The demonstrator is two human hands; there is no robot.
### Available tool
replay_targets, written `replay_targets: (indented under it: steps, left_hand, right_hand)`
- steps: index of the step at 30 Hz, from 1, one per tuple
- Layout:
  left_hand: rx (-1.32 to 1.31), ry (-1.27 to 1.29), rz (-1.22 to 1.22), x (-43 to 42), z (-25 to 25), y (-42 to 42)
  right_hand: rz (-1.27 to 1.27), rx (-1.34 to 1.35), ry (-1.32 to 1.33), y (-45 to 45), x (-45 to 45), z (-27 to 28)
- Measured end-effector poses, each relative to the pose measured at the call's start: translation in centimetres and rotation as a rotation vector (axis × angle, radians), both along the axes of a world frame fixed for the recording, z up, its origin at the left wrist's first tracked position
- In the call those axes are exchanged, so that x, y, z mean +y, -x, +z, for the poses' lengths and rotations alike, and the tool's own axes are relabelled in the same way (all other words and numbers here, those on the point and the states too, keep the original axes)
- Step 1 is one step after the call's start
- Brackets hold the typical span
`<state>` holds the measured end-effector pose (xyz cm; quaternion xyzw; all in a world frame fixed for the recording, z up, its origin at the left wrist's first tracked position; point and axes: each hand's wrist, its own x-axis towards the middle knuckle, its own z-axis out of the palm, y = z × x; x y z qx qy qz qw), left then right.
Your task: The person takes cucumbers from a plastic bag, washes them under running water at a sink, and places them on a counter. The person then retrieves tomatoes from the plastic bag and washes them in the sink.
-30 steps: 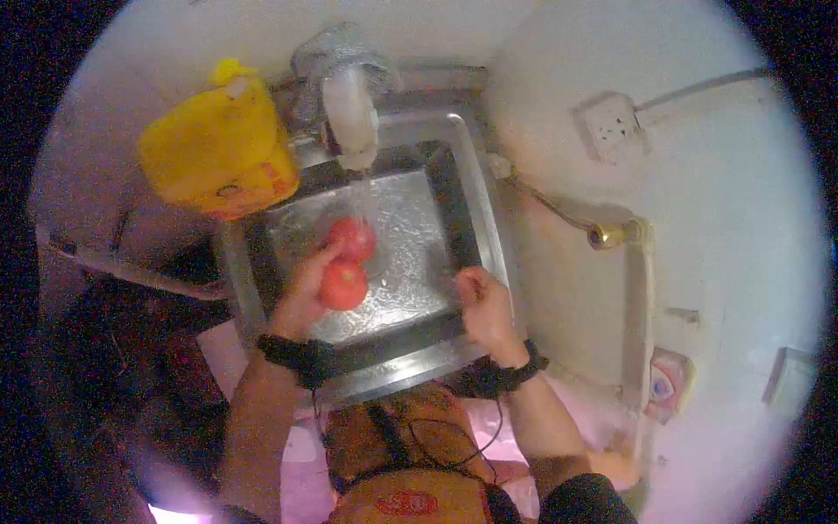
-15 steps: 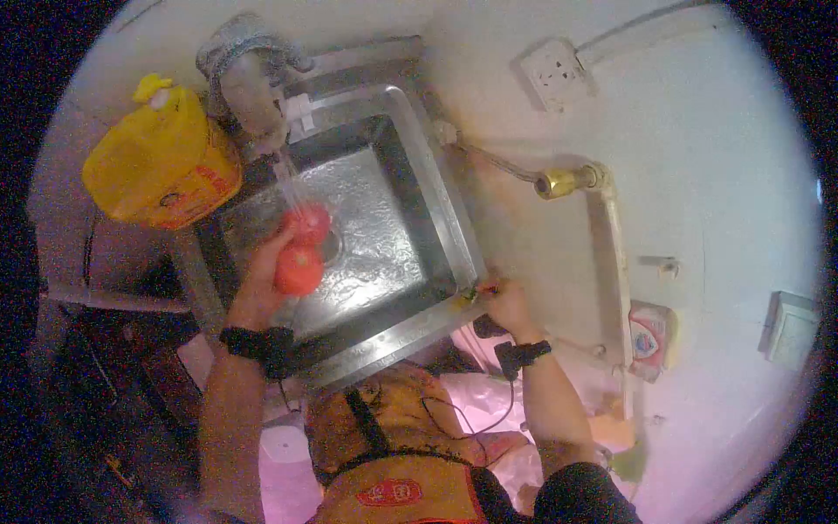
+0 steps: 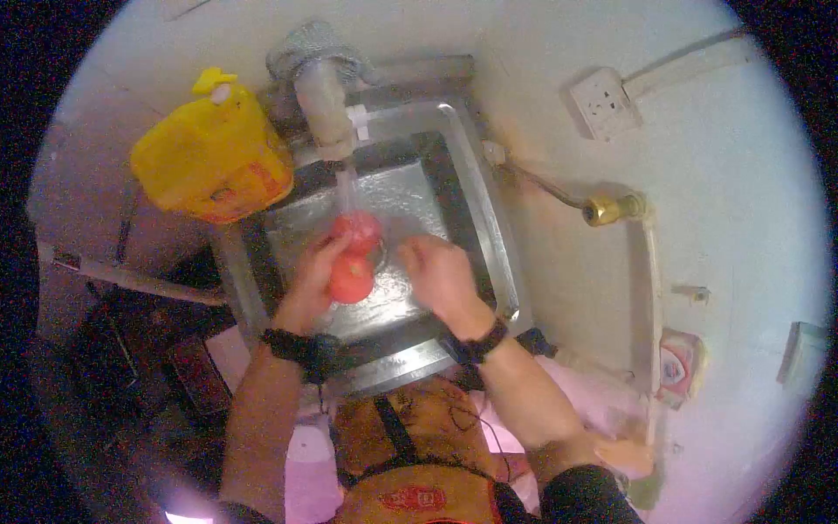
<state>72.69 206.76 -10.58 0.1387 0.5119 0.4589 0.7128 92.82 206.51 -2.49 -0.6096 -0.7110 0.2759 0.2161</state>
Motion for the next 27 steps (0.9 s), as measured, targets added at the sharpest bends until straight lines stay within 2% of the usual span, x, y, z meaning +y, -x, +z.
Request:
replay_targets:
  steps: [3,5,6,9,11,14,17,21,27]
  left_hand:
    - [0.009,-0.039,-0.029,0.0,1.5,0.2]
    - [0.172,-0.009,0.000,-0.1,2.2,0.4]
    - [0.173,-0.005,0.006,-0.3,2.1,0.6]
    - [0.274,-0.106,-0.011,-0.2,0.8,0.9]
    - [0.461,-0.197,-0.047,0.1,-0.4,1.1]
    - [0.516,-0.216,-0.104,0.7,-0.9,1.0]
    - [0.621,-0.266,-0.064,1.1,-2.7,0.5]
    - [0.596,-0.299,-0.068,1.1,-2.1,0.3]
    - [0.482,-0.209,-0.066,0.4,-0.1,0.6]
  right_hand:
    - [0.052,0.069,-0.030,3.4,2.1,-1.8]
    - [0.084,0.108,-0.045,4.4,2.2,-2.2]
    - [0.090,0.102,-0.064,4.7,2.2,-2.2]
    - [0.115,0.066,-0.085,5.3,2.4,-2.0]
    - [0.157,0.017,-0.094,5.7,2.7,-1.7]
    - [0.190,-0.069,-0.137,5.9,3.3,-2.0]
    - [0.136,-0.013,-0.115,6.1,3.3,-2.2]
    - [0.117,-0.053,-0.119,5.6,3.2,-2.4]
    - [0.139,0.043,-0.116,5.0,3.0,-2.7]
